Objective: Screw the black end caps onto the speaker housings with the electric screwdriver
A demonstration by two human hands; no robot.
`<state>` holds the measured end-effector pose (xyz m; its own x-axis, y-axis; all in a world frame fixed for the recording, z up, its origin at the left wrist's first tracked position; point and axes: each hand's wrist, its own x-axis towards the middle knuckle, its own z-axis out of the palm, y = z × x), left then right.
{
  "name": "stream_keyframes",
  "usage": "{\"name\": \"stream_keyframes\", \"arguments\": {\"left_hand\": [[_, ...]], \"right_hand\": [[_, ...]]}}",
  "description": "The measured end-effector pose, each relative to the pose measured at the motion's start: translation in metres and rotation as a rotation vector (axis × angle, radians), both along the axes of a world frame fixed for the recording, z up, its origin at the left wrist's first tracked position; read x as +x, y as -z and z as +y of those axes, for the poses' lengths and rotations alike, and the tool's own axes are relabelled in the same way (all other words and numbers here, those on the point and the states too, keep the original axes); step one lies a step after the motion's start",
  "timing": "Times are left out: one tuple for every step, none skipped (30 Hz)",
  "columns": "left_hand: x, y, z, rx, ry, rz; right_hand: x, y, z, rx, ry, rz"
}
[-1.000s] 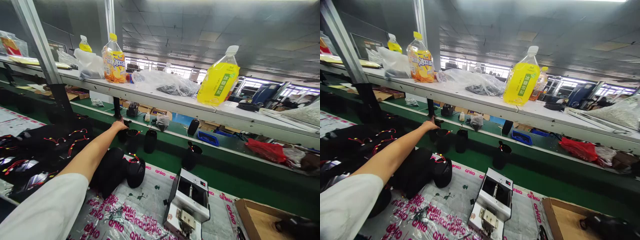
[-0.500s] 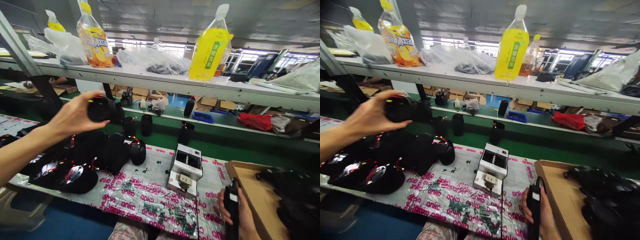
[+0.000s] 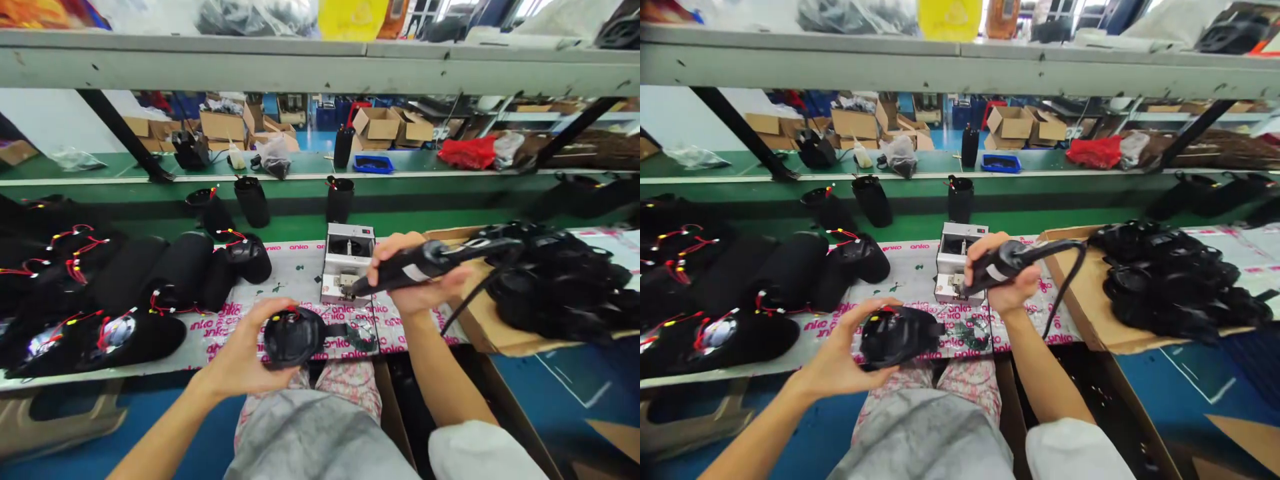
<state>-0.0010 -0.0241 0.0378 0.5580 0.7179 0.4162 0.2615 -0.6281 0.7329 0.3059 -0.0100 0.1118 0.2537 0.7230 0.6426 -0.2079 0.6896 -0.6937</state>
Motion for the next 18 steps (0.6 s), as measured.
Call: {"name": "stream_keyframes", "arguments": {"left_hand": [[0.008, 0.010, 0.003, -0.022, 0.020, 0.011], [0.014, 0.018, 0.005, -0.054, 0.036, 0.013], [0.018, 0.022, 0.008, -0.102, 0.049, 0.006], [0.021, 0.025, 0.010, -0.160, 0.066, -0.003], [0.022, 0.026, 0.012, -0.222, 0.085, -0.014], [0.023, 0.027, 0.013, -0.282, 0.111, -0.026], [0.023, 0.028, 0.013, -0.339, 0.141, -0.047], [0.024, 0.030, 0.013, -0.395, 0.172, -0.081], [0.026, 0.032, 0.012, -0.450, 0.194, -0.132], [0.029, 0.036, 0.009, -0.507, 0.200, -0.193], [0.034, 0.040, 0.006, -0.560, 0.184, -0.258], [0.040, 0.044, 0.003, -0.602, 0.147, -0.321], [0.047, 0.047, -0.001, -0.627, 0.091, -0.378], [0.055, 0.050, -0.004, -0.634, 0.028, -0.421], [0.062, 0.053, -0.007, -0.629, -0.030, -0.452], [0.068, 0.054, -0.008, -0.621, -0.070, -0.473], [0.074, 0.054, -0.007, -0.617, -0.089, -0.492], [0.077, 0.053, -0.006, -0.623, -0.086, -0.505]], "right_hand": [[-0.007, 0.006, 0.004, -0.005, 0.021, -0.008], [-0.013, 0.012, 0.007, -0.014, 0.033, -0.015], [-0.017, 0.018, 0.010, -0.032, 0.032, -0.025], [-0.021, 0.023, 0.012, -0.054, 0.020, -0.036], [-0.023, 0.027, 0.014, -0.075, 0.002, -0.044], [-0.024, 0.030, 0.015, -0.097, -0.015, -0.049], [-0.024, 0.032, 0.017, -0.115, -0.029, -0.050], [-0.023, 0.033, 0.019, -0.128, -0.038, -0.046], [-0.021, 0.033, 0.022, -0.136, -0.044, -0.038], [-0.018, 0.033, 0.024, -0.139, -0.048, -0.027], [-0.015, 0.032, 0.026, -0.139, -0.050, -0.015], [-0.012, 0.031, 0.027, -0.143, -0.065, -0.004], [-0.008, 0.030, 0.029, -0.155, -0.092, 0.002], [-0.006, 0.030, 0.029, -0.172, -0.128, 0.004], [-0.003, 0.029, 0.029, -0.192, -0.169, 0.001], [-0.001, 0.027, 0.029, -0.214, -0.207, -0.008], [0.002, 0.024, 0.027, -0.229, -0.239, -0.021], [0.006, 0.019, 0.024, -0.225, -0.251, -0.028]]}}
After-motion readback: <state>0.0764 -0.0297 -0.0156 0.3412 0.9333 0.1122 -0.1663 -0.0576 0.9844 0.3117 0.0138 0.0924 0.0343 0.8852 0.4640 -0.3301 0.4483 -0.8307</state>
